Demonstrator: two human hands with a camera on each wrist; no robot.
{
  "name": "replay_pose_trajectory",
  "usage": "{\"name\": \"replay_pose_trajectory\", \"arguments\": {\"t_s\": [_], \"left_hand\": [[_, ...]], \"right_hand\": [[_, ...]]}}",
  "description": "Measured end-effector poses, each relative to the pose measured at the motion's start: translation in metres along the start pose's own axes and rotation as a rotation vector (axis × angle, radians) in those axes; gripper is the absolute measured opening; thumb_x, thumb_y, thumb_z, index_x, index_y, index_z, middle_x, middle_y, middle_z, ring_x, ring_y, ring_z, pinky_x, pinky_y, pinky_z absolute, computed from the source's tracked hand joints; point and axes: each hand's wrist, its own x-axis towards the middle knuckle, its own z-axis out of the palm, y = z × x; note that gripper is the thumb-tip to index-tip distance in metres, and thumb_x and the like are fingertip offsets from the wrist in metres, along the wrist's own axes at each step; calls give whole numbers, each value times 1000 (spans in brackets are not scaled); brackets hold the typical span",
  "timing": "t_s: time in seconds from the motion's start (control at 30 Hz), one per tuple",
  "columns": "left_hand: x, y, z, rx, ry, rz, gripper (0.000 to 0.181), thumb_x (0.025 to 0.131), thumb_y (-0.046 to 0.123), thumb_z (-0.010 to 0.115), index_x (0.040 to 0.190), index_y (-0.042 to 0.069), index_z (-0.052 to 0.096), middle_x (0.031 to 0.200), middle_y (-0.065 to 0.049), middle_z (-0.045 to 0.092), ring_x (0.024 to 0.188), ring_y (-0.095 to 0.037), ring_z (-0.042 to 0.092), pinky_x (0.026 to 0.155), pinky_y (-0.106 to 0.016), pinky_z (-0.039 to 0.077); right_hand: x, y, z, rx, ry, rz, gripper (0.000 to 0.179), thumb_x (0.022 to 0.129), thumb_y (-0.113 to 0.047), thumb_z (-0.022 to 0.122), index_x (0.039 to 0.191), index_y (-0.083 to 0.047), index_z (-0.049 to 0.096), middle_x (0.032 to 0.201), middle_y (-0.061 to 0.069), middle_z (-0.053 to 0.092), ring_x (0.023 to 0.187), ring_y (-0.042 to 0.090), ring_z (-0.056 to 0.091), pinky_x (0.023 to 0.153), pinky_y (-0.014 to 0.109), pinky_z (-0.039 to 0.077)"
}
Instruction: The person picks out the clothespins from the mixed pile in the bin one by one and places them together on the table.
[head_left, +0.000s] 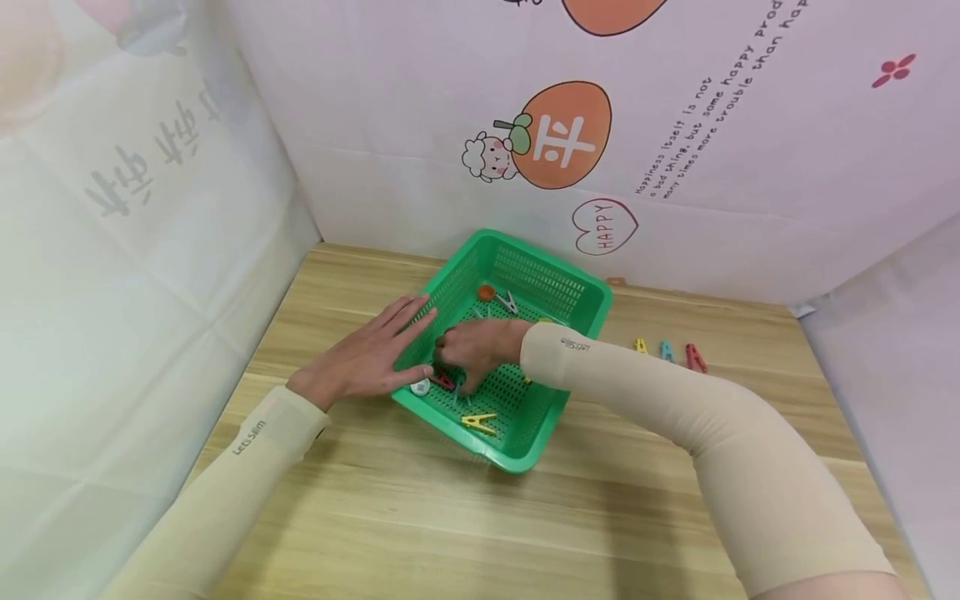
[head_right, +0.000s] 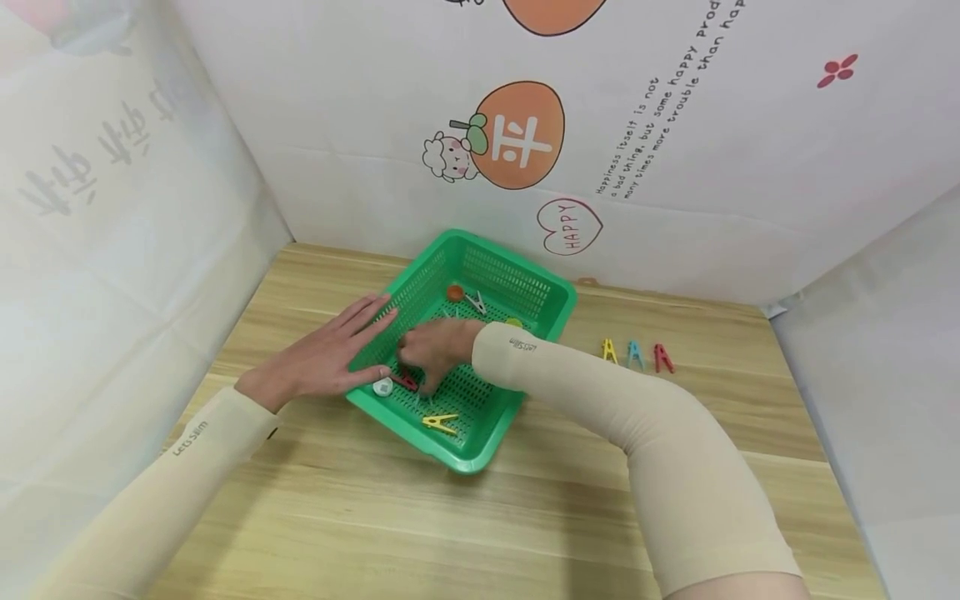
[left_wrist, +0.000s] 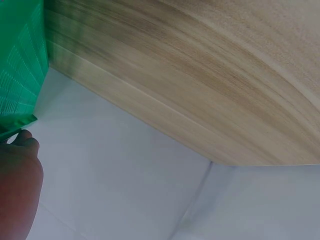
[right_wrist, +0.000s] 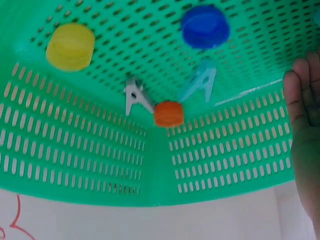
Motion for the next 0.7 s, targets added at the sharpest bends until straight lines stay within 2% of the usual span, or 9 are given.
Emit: {"name": "replay_pose_trajectory", "arguments": {"t_s": [0.17, 0.3, 0.4, 0.47, 0.6, 0.7], "left_hand": [[0, -1, 1, 7, -1, 2, 86, 98, 67, 40, 162, 17, 10, 170, -5, -2, 156, -30, 2, 122, -48, 22], [1, -1, 2, 17, -2, 1, 87, 98, 67, 40, 162, 17, 10, 170, -5, -2, 156, -30, 3, 122, -49, 23], [1, -1, 3, 18, -4, -2, 87, 98, 68, 39, 162, 18, 9, 170, -4, -3, 156, -28, 1, 122, -48, 23], [1, 0, 2, 16, -5, -4, 87, 98, 68, 39, 162, 19, 8, 170, -3, -4, 156, -28, 1, 122, -48, 22], [0, 0, 2, 13, -5, -5, 87, 98, 67, 39, 162, 18, 8, 170, -4, -3, 156, -30, 2, 122, -48, 22], [0, 0, 2, 12, 1, -5, 86, 98, 67, 40, 162, 18, 9, 170, -4, -3, 155, -31, 3, 123, -48, 21]], "right_hand": [[-3, 12, -2, -80, -51, 54, 84, 85, -66, 65, 143, -7, 53, 142, 11, 56, 126, 26, 57, 107, 40, 47], [-11, 28, -1, -103, -41, 123, 81, 86, -66, 65, 141, -7, 54, 143, 11, 55, 124, 25, 59, 103, 39, 50], [-17, 38, 1, -65, -14, 183, 69, 86, -64, 67, 129, -11, 64, 134, 7, 61, 110, 20, 64, 94, 35, 54], [-22, 40, 1, 3, -1, 198, 59, 86, -62, 69, 120, -13, 68, 124, 3, 64, 101, 15, 65, 89, 32, 56], [-25, 33, 5, 148, -14, 153, 48, 86, -62, 68, 97, -15, 71, 102, -1, 67, 83, 11, 64, 78, 30, 55], [-25, 23, 8, 160, -53, 126, 48, 86, -64, 66, 81, -16, 66, 96, -2, 67, 74, 10, 61, 72, 29, 52]]}}
